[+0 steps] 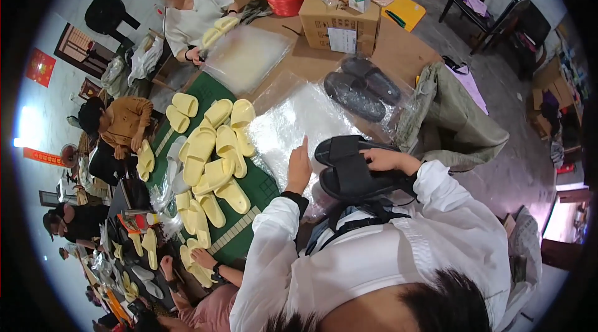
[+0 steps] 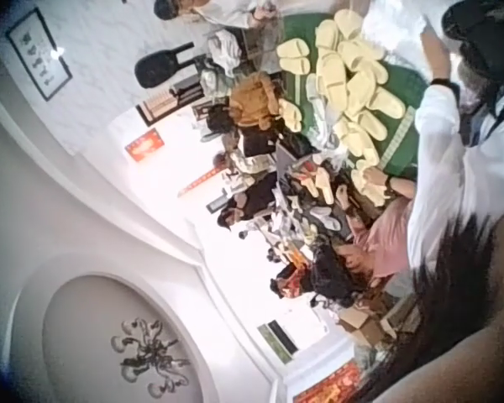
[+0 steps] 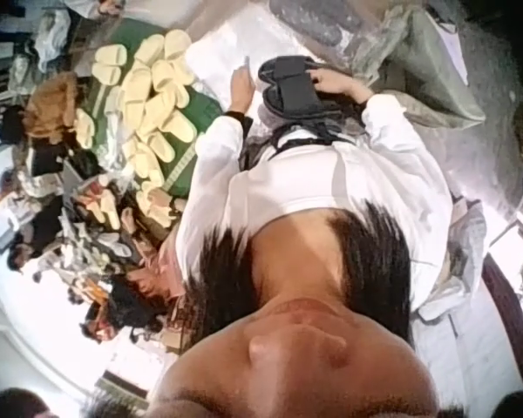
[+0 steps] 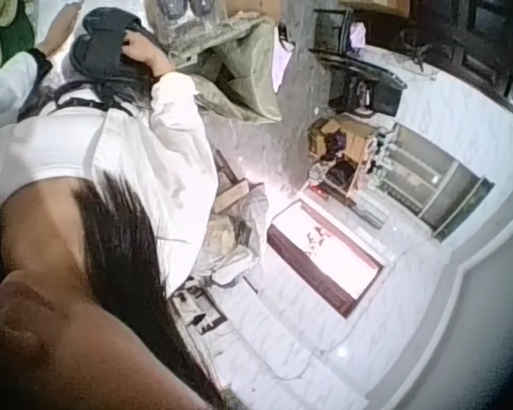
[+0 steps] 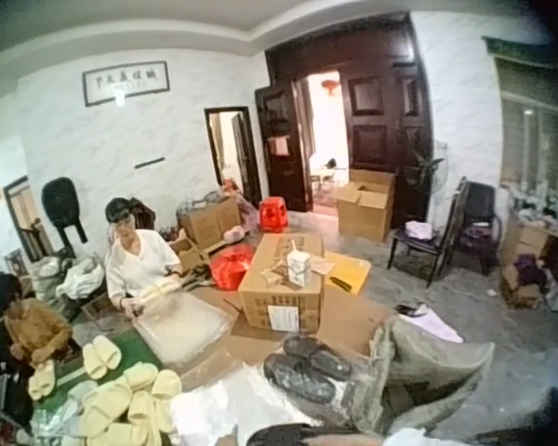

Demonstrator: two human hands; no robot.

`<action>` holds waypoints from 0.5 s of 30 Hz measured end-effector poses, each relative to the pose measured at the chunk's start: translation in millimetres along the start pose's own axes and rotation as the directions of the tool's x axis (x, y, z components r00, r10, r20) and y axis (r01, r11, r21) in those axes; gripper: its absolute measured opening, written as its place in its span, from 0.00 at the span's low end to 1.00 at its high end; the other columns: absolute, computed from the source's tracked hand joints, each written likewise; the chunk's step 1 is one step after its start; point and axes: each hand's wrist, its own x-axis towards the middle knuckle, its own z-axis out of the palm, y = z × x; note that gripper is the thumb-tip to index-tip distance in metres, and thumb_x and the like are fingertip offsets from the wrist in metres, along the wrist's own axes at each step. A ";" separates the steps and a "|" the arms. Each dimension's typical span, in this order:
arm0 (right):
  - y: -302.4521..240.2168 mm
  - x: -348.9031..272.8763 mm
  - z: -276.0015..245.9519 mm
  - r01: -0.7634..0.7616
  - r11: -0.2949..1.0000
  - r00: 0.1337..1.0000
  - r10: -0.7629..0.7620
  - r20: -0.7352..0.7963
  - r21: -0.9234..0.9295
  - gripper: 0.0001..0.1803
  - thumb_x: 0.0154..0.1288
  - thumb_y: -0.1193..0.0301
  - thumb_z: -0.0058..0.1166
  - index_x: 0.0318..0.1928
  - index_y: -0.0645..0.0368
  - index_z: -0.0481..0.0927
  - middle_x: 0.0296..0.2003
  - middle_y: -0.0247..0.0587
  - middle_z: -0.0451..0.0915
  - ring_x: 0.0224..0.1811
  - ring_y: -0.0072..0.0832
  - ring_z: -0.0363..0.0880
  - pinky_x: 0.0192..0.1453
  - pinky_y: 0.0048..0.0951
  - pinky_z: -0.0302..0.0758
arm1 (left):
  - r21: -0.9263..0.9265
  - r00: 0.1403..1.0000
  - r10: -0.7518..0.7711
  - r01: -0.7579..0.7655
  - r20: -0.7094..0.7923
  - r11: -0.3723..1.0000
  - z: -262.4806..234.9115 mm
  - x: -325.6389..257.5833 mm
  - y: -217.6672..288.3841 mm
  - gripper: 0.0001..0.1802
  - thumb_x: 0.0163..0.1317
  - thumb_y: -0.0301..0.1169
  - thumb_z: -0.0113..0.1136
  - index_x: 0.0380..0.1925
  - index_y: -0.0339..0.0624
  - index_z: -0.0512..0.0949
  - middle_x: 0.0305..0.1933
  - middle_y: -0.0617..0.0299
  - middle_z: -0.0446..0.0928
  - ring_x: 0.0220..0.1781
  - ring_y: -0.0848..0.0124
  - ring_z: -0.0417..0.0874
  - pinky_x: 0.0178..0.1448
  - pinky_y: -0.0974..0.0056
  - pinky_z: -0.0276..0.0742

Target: Packaging finished pairs of slippers into plastic bags at a manufacturing table.

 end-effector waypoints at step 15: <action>-11.9 37.8 45.1 -0.252 0.765 0.801 -0.179 -0.571 -0.593 0.07 0.47 0.73 0.52 0.27 0.64 0.78 0.44 0.53 0.71 0.47 0.45 0.69 0.47 0.42 0.67 | 0.240 0.994 0.052 -0.028 -0.092 0.970 -11.8 8.4 46.0 0.21 0.56 0.29 0.53 0.52 0.46 0.70 0.55 0.55 0.68 0.57 0.57 0.66 0.61 0.48 0.56</action>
